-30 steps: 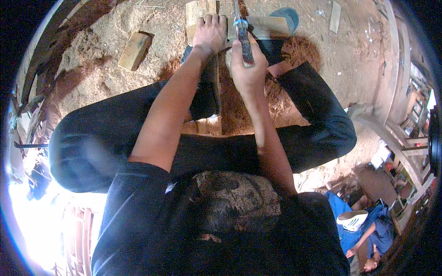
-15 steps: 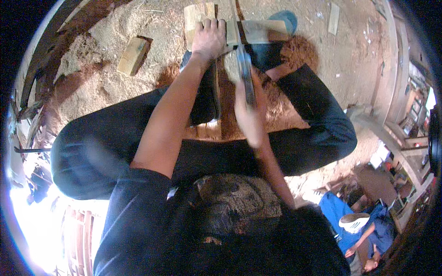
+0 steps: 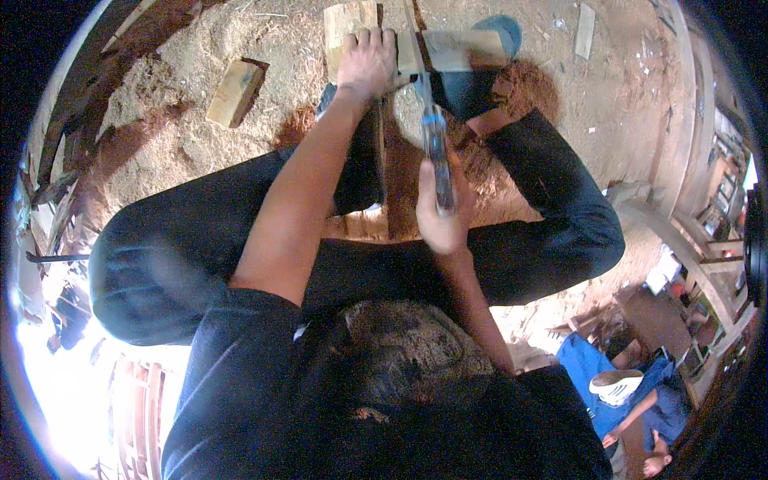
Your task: The person sits on the floor and uses a hand saw to cut a small wooden block held between their legs. They repeatedly saw back and forth along the same line to split the wood.
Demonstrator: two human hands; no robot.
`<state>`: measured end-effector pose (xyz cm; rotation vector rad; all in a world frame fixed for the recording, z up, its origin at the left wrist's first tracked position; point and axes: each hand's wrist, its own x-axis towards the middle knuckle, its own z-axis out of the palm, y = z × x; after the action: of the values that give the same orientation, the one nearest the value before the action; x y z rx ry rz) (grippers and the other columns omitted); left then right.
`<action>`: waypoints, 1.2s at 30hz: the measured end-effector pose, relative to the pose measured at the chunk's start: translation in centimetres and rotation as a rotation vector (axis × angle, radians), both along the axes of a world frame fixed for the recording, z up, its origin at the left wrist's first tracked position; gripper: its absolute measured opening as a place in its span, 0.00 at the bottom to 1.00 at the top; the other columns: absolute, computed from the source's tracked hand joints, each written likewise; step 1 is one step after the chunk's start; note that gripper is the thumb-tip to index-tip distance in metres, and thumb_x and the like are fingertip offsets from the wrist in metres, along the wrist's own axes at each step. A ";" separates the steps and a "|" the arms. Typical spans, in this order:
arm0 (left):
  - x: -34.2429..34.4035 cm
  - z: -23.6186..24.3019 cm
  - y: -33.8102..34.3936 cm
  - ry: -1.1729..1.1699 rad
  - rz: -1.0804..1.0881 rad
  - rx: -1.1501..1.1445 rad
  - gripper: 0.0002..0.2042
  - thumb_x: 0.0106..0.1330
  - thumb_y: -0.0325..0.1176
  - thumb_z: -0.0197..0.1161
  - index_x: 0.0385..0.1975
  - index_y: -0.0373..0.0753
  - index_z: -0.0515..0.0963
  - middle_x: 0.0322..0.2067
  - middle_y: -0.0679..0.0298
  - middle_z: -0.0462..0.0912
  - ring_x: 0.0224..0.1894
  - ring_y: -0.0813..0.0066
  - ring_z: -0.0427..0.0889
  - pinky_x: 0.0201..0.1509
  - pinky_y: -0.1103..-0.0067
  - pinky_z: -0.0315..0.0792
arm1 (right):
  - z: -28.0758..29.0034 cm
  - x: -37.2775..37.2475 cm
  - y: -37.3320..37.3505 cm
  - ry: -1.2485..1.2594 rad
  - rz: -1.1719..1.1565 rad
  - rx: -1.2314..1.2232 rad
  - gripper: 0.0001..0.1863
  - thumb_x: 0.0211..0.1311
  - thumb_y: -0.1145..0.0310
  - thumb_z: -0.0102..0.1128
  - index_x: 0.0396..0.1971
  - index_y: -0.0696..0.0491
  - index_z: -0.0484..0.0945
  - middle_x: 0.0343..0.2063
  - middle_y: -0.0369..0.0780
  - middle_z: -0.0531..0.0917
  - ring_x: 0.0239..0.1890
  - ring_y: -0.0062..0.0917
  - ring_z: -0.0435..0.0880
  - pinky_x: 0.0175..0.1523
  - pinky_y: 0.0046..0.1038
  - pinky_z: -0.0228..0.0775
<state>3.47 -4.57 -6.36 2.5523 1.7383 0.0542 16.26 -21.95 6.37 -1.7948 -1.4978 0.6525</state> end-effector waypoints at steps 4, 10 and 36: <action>-0.5 -3.7 0.7 0.086 -0.066 0.065 0.39 0.51 0.59 0.69 0.54 0.33 0.68 0.47 0.53 0.76 0.56 0.55 0.74 0.59 0.60 0.67 | -0.9 -1.4 8.9 0.246 -0.062 -0.127 0.17 0.70 0.68 0.57 0.53 0.61 0.77 0.26 0.35 0.81 0.28 0.17 0.75 0.37 0.26 0.72; 0.2 1.1 -0.2 0.001 0.021 -0.134 0.40 0.49 0.59 0.71 0.54 0.36 0.67 0.48 0.55 0.75 0.56 0.56 0.73 0.60 0.62 0.67 | 0.5 0.7 1.9 0.106 0.046 -0.011 0.17 0.70 0.68 0.57 0.53 0.61 0.76 0.30 0.38 0.83 0.32 0.18 0.77 0.40 0.27 0.72; 0.3 1.3 0.1 0.006 0.028 -0.131 0.41 0.48 0.59 0.72 0.57 0.37 0.67 0.52 0.53 0.74 0.59 0.55 0.71 0.61 0.61 0.66 | 0.9 0.5 1.7 0.096 0.017 -0.118 0.18 0.71 0.65 0.55 0.53 0.60 0.76 0.33 0.38 0.81 0.37 0.22 0.77 0.44 0.26 0.70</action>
<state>3.73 -4.48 -5.02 2.4386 1.7185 -0.0636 16.81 -20.28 7.28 -1.8125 -1.4383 0.8393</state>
